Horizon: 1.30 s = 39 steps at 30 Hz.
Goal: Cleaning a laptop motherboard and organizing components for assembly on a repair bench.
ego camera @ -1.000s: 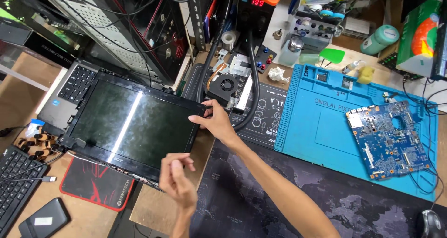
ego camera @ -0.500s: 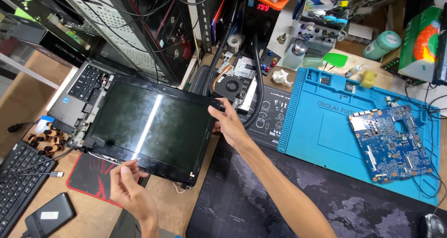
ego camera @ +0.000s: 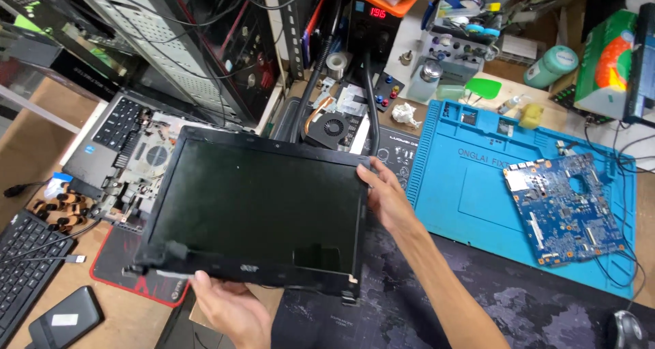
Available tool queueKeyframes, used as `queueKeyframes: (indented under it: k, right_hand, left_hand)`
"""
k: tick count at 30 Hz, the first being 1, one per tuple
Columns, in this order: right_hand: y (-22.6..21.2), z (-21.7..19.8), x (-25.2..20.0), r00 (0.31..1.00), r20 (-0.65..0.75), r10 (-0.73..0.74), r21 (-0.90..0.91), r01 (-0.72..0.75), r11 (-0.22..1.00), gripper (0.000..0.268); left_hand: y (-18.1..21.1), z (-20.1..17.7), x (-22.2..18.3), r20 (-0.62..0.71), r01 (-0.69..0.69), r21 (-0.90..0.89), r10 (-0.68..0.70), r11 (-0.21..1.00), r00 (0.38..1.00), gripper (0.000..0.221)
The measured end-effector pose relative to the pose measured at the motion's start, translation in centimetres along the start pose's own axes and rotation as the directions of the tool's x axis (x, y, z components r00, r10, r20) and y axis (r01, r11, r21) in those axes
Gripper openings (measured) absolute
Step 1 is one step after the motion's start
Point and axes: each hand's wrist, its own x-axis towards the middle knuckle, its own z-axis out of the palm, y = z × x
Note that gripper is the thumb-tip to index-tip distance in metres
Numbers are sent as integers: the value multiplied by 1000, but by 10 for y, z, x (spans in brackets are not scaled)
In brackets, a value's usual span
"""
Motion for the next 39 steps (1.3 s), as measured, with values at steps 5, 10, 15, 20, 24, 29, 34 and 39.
queueKeyframes:
  k: [5,10,15,20,24,29,34,39]
  right_hand:
    - [-10,-41,-21,995,-98,-11,-66,5,998,95]
    - [-21,-96,-46,964,190,-185,168,153,974,29]
    - [-57,-148,-84,933,322,-163,-79,198,977,37]
    - [-56,-176,-133,995,-26,-100,-633,61,771,44]
    - [-15,-212,-157,917,-179,-356,-698,137,703,21]
    - [13,-250,-165,838,-294,-459,-736,107,668,34]
    - [18,-258,-165,768,-336,-545,-796,78,600,37]
    - [16,-246,-161,722,-348,-598,-820,74,567,35]
  left_hand:
    - [0,10,-40,-121,54,-131,-70,990,990,43]
    - [-29,-8,-58,32,-12,-51,14,999,999,29]
    - [49,55,-107,205,212,-126,-184,969,961,51]
    - [48,106,-88,701,106,223,-235,969,673,43]
    - [-45,146,-64,885,-86,155,-100,984,456,32]
    - [-158,187,-46,917,-193,238,-155,952,367,26]
    - [-163,200,-62,895,-408,361,-188,839,404,16]
    - [-172,203,-64,888,-397,396,-234,828,396,49]
